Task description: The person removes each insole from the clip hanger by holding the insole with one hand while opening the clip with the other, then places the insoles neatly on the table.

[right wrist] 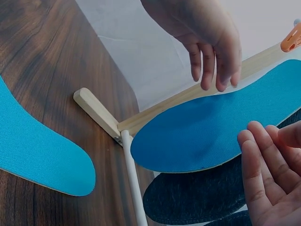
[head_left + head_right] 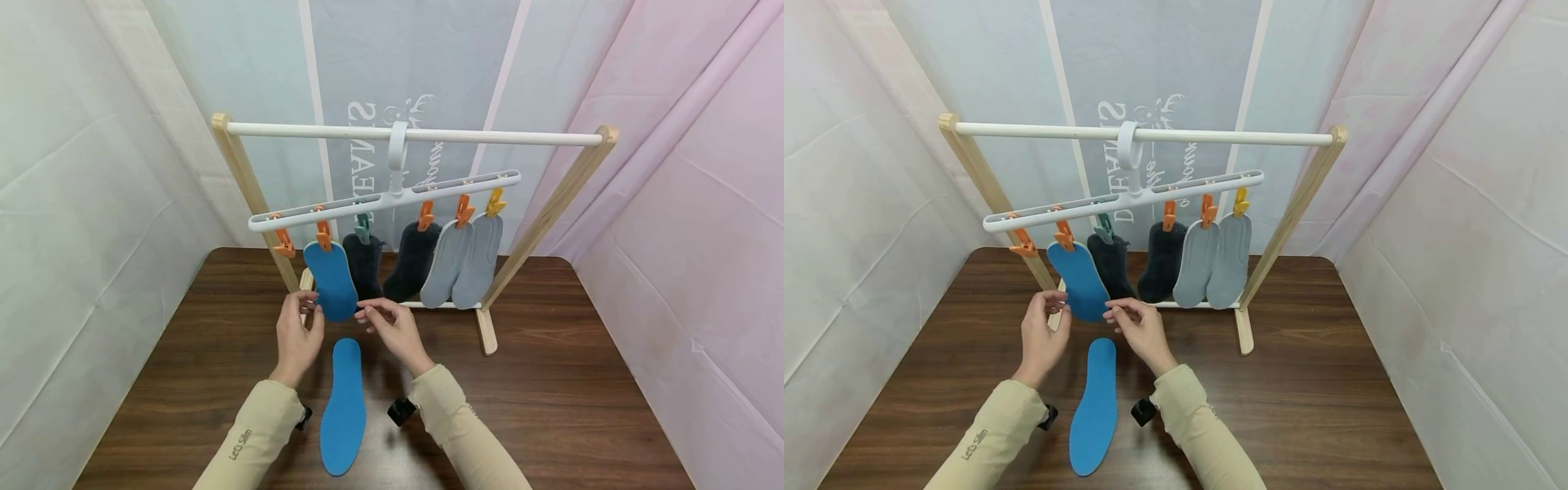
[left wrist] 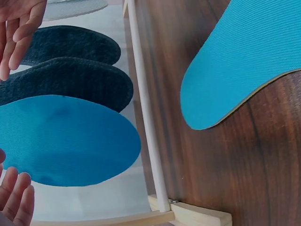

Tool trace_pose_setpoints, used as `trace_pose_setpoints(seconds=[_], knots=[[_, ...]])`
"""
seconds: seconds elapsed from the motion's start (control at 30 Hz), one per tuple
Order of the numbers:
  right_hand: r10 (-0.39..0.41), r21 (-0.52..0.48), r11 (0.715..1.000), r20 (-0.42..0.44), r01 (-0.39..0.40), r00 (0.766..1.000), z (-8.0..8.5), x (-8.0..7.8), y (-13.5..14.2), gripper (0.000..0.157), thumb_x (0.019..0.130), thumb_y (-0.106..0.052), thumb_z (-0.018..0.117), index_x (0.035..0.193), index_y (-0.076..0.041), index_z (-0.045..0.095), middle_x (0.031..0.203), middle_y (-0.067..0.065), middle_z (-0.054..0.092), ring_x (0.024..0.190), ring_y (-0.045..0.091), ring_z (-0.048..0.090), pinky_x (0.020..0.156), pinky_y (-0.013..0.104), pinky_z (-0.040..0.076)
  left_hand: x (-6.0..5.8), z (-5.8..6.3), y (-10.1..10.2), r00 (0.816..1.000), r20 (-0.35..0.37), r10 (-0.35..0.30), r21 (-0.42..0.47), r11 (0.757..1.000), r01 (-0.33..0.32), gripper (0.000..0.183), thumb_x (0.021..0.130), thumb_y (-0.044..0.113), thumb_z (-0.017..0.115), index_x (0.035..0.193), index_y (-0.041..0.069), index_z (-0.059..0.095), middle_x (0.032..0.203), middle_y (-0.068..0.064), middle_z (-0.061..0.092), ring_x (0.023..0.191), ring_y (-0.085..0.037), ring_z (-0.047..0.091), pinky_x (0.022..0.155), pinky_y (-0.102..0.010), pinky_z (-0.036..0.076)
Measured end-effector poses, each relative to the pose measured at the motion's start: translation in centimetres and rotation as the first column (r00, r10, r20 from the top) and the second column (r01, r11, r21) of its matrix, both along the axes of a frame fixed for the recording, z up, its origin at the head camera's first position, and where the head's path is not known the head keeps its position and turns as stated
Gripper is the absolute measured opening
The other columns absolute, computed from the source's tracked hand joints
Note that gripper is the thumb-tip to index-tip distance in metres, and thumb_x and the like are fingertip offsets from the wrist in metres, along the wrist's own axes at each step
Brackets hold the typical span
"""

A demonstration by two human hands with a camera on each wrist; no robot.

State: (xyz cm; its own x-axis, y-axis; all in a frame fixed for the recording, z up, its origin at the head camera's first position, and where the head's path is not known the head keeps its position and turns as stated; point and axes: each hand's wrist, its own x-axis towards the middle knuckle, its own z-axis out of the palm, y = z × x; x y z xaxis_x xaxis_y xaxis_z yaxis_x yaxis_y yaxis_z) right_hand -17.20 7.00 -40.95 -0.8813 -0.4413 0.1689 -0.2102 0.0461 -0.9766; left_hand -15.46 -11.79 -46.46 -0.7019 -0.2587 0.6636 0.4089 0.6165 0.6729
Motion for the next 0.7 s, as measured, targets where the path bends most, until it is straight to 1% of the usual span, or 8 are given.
trace_pose_setpoints(seconds=[0.13,0.27,0.4,0.53,0.7], knots=[[0.005,-0.004,1.000,0.006,-0.005,1.000,-0.1,0.1,0.1,0.027,0.100,-0.004,0.048,0.119,0.012,0.058,0.109,0.031,0.063,0.101,0.044,0.060,0.083,0.047,0.054,0.0,0.4,0.0,1.000,-0.002,0.001,0.014,1.000,-0.001,0.024,0.089,-0.004,0.058,0.112,-0.007,0.052,0.107,-0.021,0.056,0.090,-0.032,0.054,0.078,-0.041,0.042],[0.012,-0.012,1.000,-0.010,-0.012,1.000,-0.2,0.1,0.2,0.027,0.100,-0.003,0.048,0.119,0.013,0.057,0.108,0.032,0.062,0.100,0.045,0.060,0.083,0.048,0.053,-0.1,0.6,0.0,1.000,0.005,0.012,0.034,0.999,-0.012,0.028,0.091,-0.001,0.058,0.117,-0.008,0.049,0.111,-0.022,0.054,0.093,-0.035,0.053,0.080,-0.036,0.040],[0.011,-0.023,1.000,-0.024,-0.012,1.000,-0.2,0.2,0.0,0.028,0.099,-0.002,0.048,0.119,0.015,0.056,0.108,0.032,0.062,0.099,0.045,0.060,0.082,0.049,0.053,-0.3,1.1,-0.1,1.000,0.007,0.020,0.036,0.999,-0.020,0.030,0.091,-0.001,0.057,0.119,-0.008,0.048,0.113,-0.022,0.052,0.094,-0.033,0.051,0.082,-0.032,0.039],[0.002,-0.030,1.000,-0.029,-0.003,1.000,-0.2,0.3,-0.3,0.027,0.099,-0.002,0.047,0.119,0.015,0.056,0.107,0.032,0.062,0.099,0.045,0.060,0.081,0.047,0.054,-0.4,1.7,-0.3,1.000,0.008,0.008,0.042,0.999,-0.009,0.030,0.092,0.000,0.057,0.120,-0.008,0.047,0.114,-0.023,0.052,0.096,-0.032,0.051,0.084,-0.036,0.040],[-0.007,-0.034,0.999,-0.019,0.006,1.000,-0.1,0.4,-0.6,0.027,0.099,-0.002,0.047,0.119,0.014,0.057,0.108,0.033,0.062,0.100,0.046,0.060,0.083,0.049,0.053,-0.8,2.2,-0.4,1.000,-0.006,0.003,0.043,0.999,-0.002,0.031,0.093,0.002,0.057,0.120,-0.008,0.047,0.114,-0.023,0.052,0.098,-0.032,0.052,0.086,-0.041,0.041]])
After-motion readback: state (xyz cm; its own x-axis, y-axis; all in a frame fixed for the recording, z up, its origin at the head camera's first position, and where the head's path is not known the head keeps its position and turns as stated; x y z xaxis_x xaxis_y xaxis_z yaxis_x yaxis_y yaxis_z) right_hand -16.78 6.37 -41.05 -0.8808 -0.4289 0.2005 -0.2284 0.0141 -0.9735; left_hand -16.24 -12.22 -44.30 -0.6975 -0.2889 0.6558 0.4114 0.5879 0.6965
